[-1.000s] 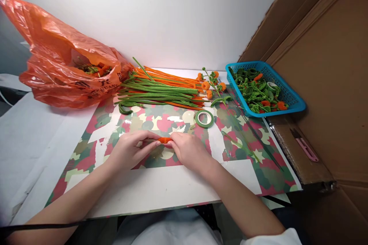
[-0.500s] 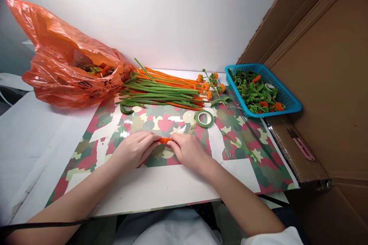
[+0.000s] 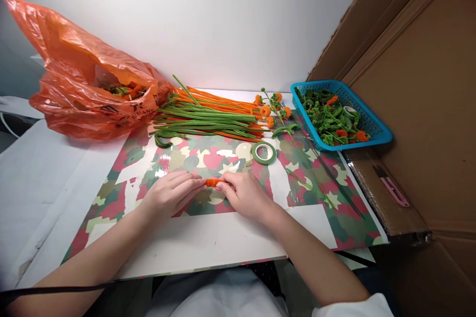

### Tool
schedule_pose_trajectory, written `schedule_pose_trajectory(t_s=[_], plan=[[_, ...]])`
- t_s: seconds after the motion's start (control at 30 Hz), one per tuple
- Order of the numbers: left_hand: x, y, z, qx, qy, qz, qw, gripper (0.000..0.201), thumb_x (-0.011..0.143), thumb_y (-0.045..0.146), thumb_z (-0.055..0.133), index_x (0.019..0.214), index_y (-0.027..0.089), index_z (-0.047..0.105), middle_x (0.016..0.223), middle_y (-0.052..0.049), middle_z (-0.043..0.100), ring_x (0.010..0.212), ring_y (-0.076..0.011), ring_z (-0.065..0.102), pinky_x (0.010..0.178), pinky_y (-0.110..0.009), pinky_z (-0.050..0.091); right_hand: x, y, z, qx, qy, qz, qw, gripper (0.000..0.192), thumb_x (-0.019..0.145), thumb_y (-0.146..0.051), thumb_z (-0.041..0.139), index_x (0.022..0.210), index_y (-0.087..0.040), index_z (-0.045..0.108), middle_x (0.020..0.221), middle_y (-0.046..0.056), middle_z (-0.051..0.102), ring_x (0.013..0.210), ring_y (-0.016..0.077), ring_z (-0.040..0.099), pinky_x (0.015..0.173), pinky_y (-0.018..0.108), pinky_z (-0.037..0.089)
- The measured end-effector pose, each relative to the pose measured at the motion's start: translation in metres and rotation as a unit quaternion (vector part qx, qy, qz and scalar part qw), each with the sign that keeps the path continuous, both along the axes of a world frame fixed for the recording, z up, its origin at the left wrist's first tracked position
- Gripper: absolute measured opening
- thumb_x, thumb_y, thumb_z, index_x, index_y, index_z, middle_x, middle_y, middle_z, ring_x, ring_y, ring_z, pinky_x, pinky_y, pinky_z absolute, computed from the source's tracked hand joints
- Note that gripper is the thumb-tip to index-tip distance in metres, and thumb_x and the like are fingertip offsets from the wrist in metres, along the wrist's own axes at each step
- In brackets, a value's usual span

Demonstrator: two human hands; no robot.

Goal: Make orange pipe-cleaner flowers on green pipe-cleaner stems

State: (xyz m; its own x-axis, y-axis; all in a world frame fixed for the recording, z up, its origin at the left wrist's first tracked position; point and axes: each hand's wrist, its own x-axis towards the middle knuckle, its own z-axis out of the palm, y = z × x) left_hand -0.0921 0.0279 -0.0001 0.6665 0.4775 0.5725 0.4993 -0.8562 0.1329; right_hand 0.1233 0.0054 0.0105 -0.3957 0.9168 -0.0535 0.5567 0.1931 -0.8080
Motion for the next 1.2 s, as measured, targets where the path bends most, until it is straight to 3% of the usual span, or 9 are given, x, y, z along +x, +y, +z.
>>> schedule_pose_trajectory(t_s=[0.37,0.5,0.63,0.8,0.97,1.2], plan=[[-0.002,0.000,0.004,-0.011,0.041,0.011,0.999,0.027,0.099,0.024,0.040,0.081,0.018,0.059,0.069,-0.002,0.066,0.058,-0.0126,0.059,0.053,-0.024,0.041,-0.002,-0.001,0.000,-0.055,0.033,-0.005,0.998,0.029,0.094,-0.029,0.044,0.067,-0.019,0.046,0.058,-0.005,0.042,0.054,0.0100,0.036,0.051,0.023,0.025],[-0.002,-0.003,0.004,-0.027,0.037,0.039,0.998,0.032,0.101,0.029,0.037,0.076,0.019,0.056,0.063,0.000,0.063,0.049,-0.0106,0.053,0.045,-0.023,0.031,-0.003,-0.002,0.001,-0.018,0.007,0.017,1.000,0.025,0.094,-0.025,0.044,0.071,-0.019,0.050,0.062,-0.003,0.049,0.058,0.0106,0.042,0.054,0.023,0.028],[-0.002,-0.006,0.002,-0.095,0.045,0.040,0.994,0.032,0.100,0.030,0.036,0.075,0.019,0.052,0.054,0.004,0.055,0.041,-0.0094,0.044,0.041,-0.023,0.023,-0.004,-0.003,0.000,0.032,-0.066,0.036,0.997,0.023,0.093,-0.020,0.044,0.071,-0.018,0.050,0.066,-0.001,0.055,0.061,0.0116,0.046,0.056,0.024,0.027],[0.000,-0.010,-0.001,-0.164,0.036,0.059,0.984,0.024,0.098,0.028,0.039,0.078,0.020,0.050,0.058,0.003,0.059,0.045,-0.0110,0.049,0.043,-0.021,0.024,-0.004,-0.002,-0.003,0.129,-0.132,0.061,0.981,0.025,0.094,-0.022,0.040,0.071,-0.018,0.048,0.066,0.001,0.057,0.058,0.0123,0.044,0.054,0.025,0.023],[0.003,-0.011,0.001,-0.328,0.008,0.054,0.943,0.017,0.095,0.026,0.042,0.081,0.020,0.050,0.066,0.002,0.063,0.052,-0.0108,0.053,0.049,-0.019,0.032,-0.002,-0.002,-0.009,0.243,-0.180,0.097,0.948,0.031,0.097,-0.022,0.035,0.070,-0.017,0.049,0.062,0.002,0.057,0.054,0.0128,0.045,0.053,0.026,0.021],[0.006,-0.007,0.015,-0.515,-0.007,0.046,0.856,0.021,0.092,0.033,0.045,0.077,0.019,0.051,0.056,0.005,0.049,0.050,-0.0100,0.041,0.046,-0.020,0.029,-0.004,-0.007,-0.012,0.340,-0.173,0.083,0.921,0.034,0.098,-0.018,0.034,0.067,-0.017,0.049,0.056,0.000,0.053,0.050,0.0128,0.043,0.053,0.027,0.021]])
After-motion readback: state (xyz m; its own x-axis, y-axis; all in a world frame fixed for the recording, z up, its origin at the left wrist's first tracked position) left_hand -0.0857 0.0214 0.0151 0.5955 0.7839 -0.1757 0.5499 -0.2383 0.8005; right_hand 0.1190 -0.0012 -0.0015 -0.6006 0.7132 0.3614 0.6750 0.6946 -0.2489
